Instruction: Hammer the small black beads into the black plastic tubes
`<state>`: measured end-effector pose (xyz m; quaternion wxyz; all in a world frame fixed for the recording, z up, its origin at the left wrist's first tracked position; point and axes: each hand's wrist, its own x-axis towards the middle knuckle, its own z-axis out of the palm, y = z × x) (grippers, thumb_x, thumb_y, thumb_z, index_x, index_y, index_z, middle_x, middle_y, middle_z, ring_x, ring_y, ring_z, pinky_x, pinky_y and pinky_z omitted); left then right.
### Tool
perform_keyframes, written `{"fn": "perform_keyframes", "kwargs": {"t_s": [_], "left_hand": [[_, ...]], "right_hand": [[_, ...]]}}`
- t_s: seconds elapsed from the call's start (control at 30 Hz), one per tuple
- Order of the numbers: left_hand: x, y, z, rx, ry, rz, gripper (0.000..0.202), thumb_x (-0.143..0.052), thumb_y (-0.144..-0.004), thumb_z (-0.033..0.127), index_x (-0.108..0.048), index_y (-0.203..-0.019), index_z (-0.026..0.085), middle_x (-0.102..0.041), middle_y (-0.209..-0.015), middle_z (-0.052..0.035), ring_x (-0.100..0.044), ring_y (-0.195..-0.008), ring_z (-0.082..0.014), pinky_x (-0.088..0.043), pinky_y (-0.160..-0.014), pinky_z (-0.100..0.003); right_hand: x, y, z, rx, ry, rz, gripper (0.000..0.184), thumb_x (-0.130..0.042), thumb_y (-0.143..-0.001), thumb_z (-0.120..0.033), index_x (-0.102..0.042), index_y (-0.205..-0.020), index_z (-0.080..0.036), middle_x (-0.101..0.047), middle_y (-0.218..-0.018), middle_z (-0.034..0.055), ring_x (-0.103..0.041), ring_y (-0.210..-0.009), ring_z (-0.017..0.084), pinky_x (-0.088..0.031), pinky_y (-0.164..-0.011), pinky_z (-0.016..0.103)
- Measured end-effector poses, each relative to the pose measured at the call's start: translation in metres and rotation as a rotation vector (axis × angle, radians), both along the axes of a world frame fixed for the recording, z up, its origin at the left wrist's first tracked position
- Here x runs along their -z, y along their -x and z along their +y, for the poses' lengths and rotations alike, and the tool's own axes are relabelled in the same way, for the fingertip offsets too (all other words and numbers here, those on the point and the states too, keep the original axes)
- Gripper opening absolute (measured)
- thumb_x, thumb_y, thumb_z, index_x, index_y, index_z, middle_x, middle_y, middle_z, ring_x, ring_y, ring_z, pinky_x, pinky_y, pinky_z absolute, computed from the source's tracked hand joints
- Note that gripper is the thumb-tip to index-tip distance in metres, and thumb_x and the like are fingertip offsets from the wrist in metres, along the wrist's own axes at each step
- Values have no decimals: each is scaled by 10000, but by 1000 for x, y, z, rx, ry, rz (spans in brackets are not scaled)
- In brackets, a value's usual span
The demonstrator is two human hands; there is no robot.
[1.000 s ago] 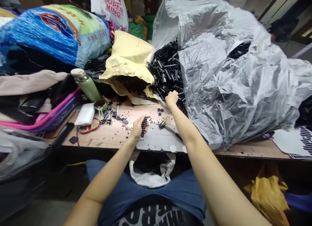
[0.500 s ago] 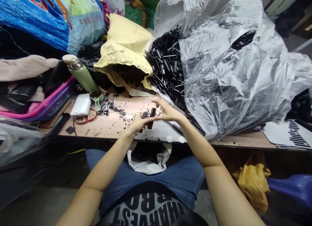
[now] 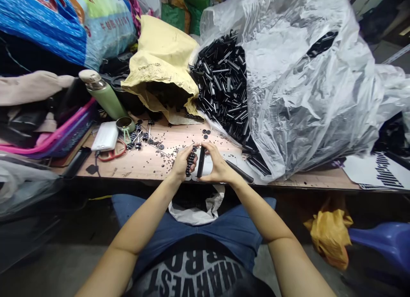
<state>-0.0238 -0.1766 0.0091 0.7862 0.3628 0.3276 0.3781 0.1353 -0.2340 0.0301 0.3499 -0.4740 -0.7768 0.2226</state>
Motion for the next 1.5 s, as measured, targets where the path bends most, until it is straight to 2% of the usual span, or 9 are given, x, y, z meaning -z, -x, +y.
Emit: {"fn": "perform_keyframes", "kwargs": {"t_s": [0.17, 0.57, 0.67, 0.8, 0.93, 1.03, 1.1, 1.33, 1.5], "left_hand": [[-3, -8, -7, -139, 118, 19, 270, -621, -749, 369, -620, -855, 120, -589, -571, 15, -558, -414, -102, -441, -409, -191], [-10, -11, -9, -17, 160, 174, 229, -552, -859, 340, -591, -884, 116, -573, -618, -8, -567, -424, -111, -495, -418, -227], [5, -10, -12, -29, -115, 356, 293, -497, -899, 344, -617, -1049, 123, -610, -776, -50, -632, -605, -142, -558, -578, -287], [40, -7, -21, -115, -837, 751, 483, -609, -827, 251, -544, -1294, 144, -575, -1072, -127, -590, -1011, -241, -505, -889, -397], [70, 0, -21, 13, -1233, 981, 426, -498, -885, 157, -533, -1308, 128, -601, -1043, -147, -582, -973, -237, -486, -867, -391], [77, 10, -15, 82, -1432, 1070, 360, -448, -928, 170, -573, -1265, 162, -640, -1052, -144, -586, -973, -233, -457, -847, -386], [77, 16, -11, 72, -1506, 1141, 358, -429, -938, 174, -578, -1263, 191, -657, -1088, -142, -581, -1019, -251, -409, -883, -437], [73, 21, -13, 125, -1386, 1106, 443, -310, -954, 132, -520, -1321, 265, -622, -1244, -103, -486, -1230, -284, -229, -1044, -558], [70, 7, -29, 146, -1311, 1054, 439, -304, -976, 250, -432, -1381, 140, -482, -1405, -172, -384, -1338, -309, -155, -1110, -578]], "right_hand": [[3, 10, -5, -78, -59, 42, 1077, -799, -625, -391, -144, -1461, -211, -248, -1509, 174, -234, -1425, 300, -259, -1160, 493], [27, 20, -7, 86, 41, 105, 1100, -815, -549, -326, -192, -1441, -165, -351, -1424, 176, -382, -1337, 288, -342, -1127, 451], [40, 25, -6, 171, 14, 22, 1091, -798, -535, -308, -207, -1436, -140, -371, -1416, 189, -367, -1342, 306, -338, -1121, 473], [60, 32, -7, 331, 0, -168, 954, -729, -623, -302, -245, -1419, -94, -413, -1395, 215, -391, -1318, 297, -334, -1110, 463], [63, 12, -16, 482, 70, -355, 811, -693, -716, -348, -327, -1386, -74, -440, -1376, 224, -400, -1285, 310, -353, -1066, 441], [53, -21, -26, 744, 210, -573, 429, -590, -839, -351, -530, -1181, -99, -555, -1210, 223, -474, -1158, 338, -380, -952, 464], [43, -38, -35, 796, 339, -688, 256, -490, -909, -338, -578, -1021, -125, -628, -1041, 183, -553, -1009, 296, -407, -847, 395], [29, -17, -74, 683, 438, -496, 345, -227, -1006, -381, -518, -991, -195, -649, -762, 57, -619, -682, 197, -363, -624, 269], [6, -3, -76, 616, 486, -468, 341, -245, -1002, -379, -509, -879, -201, -620, -671, 36, -608, -625, 193, -357, -604, 266]]}}
